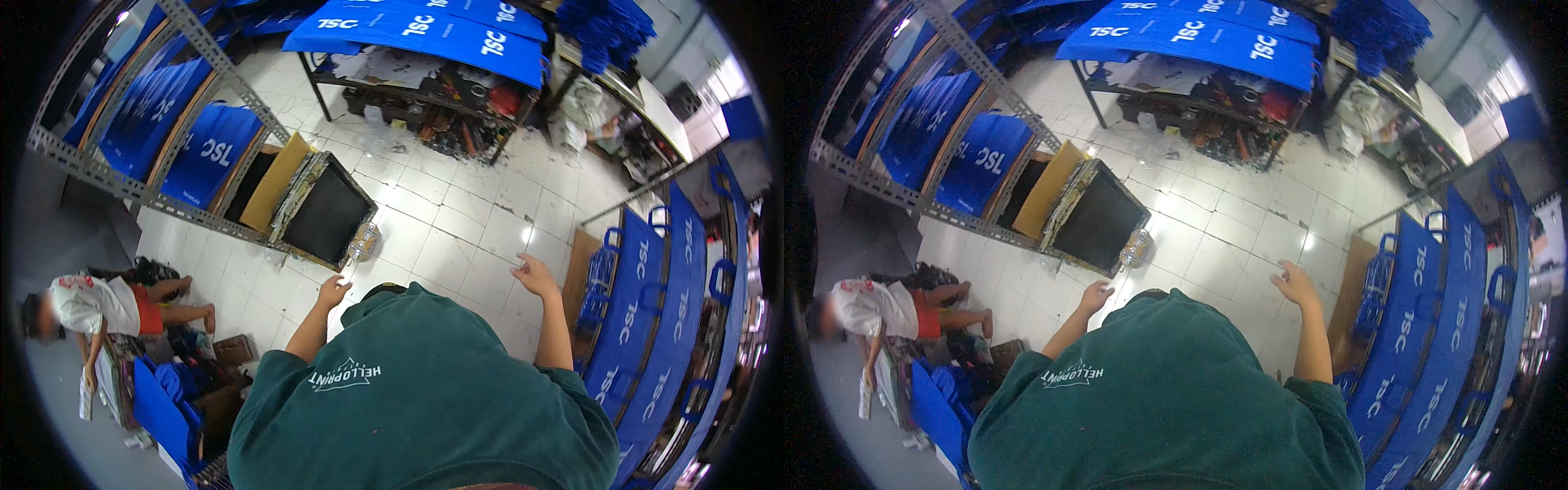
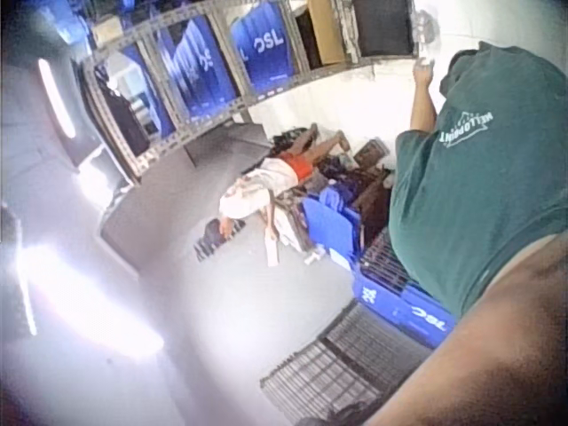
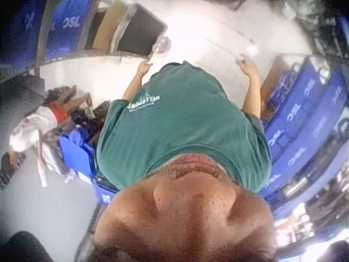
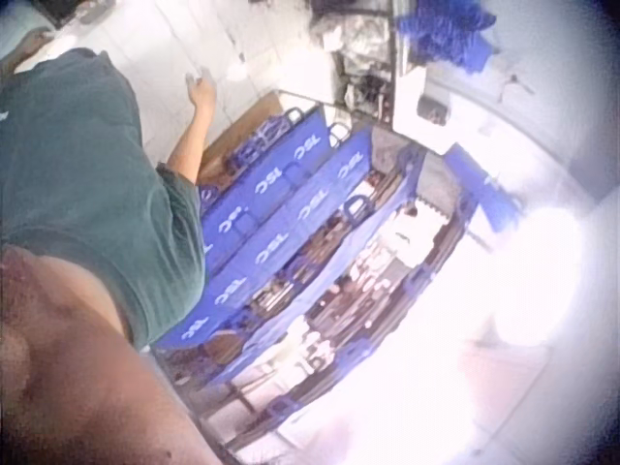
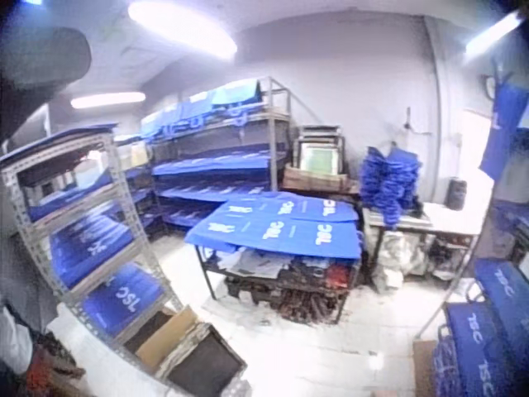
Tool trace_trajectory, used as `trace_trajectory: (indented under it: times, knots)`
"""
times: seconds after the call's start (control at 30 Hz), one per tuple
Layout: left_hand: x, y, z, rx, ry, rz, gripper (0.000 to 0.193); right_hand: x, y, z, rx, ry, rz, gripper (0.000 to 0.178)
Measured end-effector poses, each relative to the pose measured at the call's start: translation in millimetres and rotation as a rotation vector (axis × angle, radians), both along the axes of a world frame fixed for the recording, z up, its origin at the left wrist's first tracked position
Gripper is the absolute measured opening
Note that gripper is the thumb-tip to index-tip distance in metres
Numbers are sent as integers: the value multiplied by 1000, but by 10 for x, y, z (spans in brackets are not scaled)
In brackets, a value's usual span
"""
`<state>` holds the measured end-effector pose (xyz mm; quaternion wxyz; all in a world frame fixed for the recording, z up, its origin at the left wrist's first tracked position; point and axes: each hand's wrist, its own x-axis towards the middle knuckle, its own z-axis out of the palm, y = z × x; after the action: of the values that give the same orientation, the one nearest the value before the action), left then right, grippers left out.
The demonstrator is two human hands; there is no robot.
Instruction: The person repeatedly picks up blue tote bags from a table and stacks them into a metal wire cage. The person handles the bags one by one, unfolding them slightly before placing them into the cage. Another person is visible in the background working at a separate table.
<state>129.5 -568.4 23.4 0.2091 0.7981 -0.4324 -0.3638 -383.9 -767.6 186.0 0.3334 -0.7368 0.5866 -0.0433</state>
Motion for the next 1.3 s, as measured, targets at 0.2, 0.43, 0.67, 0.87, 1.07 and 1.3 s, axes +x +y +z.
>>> trace_trajectory:
  times: [0.2,0.43,0.67,0.87,1.07,1.3]
  knots:
    - [411,1344,-587,719,-183,-99,63,899,-824,306,9,-204,80,54]
    - [369,154,-422,479,-114,225,60,1128,-1609,83,119,-59,75,57]
    - [1227,-2743,189,-500,-328,387,46,1587,-2807,-365,216,99,31,57]
    - [2925,-4280,1533,-868,-586,794,50,2195,-3807,-1090,354,261,124,58]
    - [4146,-4914,2149,-915,-880,993,75,3791,-4794,-1114,254,145,234,52]
    - [4574,-5324,2179,-735,-1136,1189,86,6335,-5925,-1224,69,-29,537,50]
